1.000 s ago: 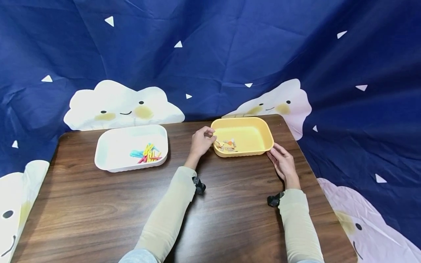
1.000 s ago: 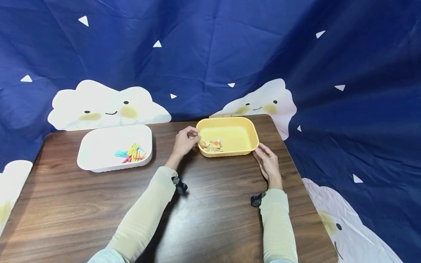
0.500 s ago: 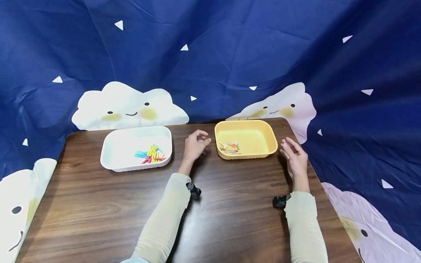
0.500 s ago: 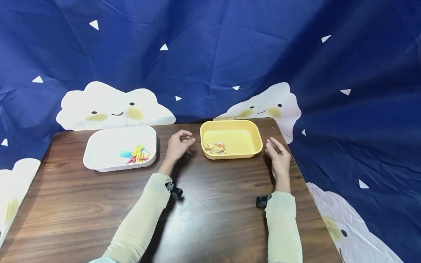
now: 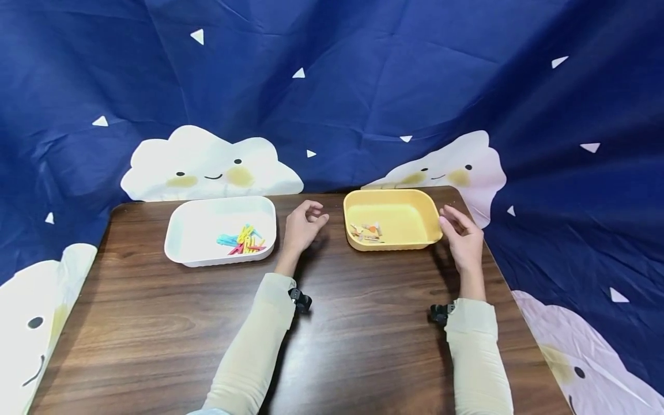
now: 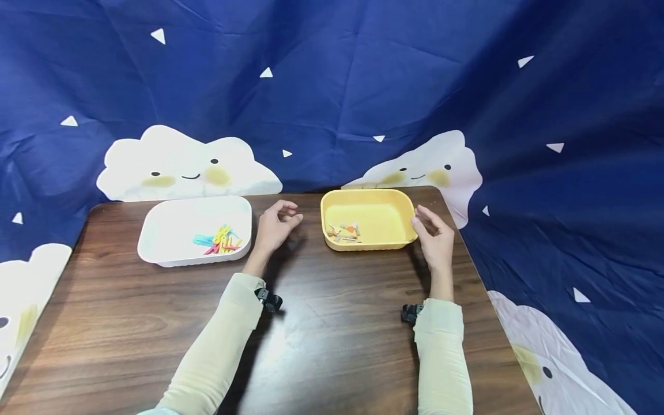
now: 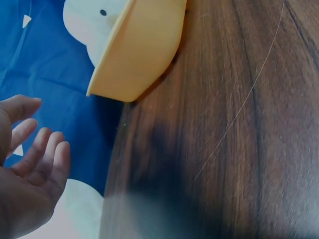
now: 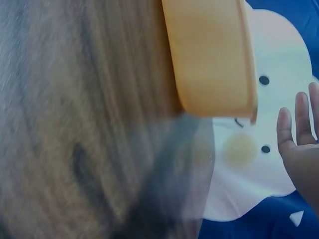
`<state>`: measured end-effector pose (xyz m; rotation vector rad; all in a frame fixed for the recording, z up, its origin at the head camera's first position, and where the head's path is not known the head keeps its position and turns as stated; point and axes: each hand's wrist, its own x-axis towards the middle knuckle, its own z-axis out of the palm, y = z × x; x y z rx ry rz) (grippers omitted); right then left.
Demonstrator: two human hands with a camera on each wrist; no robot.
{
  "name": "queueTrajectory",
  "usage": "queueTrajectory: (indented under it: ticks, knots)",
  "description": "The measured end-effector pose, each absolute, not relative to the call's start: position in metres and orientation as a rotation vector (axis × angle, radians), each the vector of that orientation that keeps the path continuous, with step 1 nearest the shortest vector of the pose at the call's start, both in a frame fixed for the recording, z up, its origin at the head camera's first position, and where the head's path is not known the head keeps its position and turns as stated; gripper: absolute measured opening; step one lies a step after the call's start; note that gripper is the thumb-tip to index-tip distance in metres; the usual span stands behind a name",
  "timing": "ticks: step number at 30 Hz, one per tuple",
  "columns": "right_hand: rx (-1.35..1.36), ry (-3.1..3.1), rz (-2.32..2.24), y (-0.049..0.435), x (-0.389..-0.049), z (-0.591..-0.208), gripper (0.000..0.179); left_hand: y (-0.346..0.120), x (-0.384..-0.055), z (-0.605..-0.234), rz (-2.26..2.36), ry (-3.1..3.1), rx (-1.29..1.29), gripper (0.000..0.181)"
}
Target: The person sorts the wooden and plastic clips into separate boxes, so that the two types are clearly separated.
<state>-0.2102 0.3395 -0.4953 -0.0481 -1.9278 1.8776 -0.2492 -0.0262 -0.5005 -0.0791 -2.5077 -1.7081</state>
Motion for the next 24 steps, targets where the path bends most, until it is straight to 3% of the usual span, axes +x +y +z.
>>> queueTrajectory:
  ticks: [12, 24]
  knots:
    - [0.091, -2.119, 1.721, 0.303, -0.221, -0.485, 0.033, -0.043, -0.247, -0.502, -1.8, -2.399, -0.076, 0.028]
    - [0.24, -2.291, 1.644, 0.259, -0.228, -0.47, 0.04, -0.084, -0.237, -0.492, -1.622, -2.494, -0.057, 0.032]
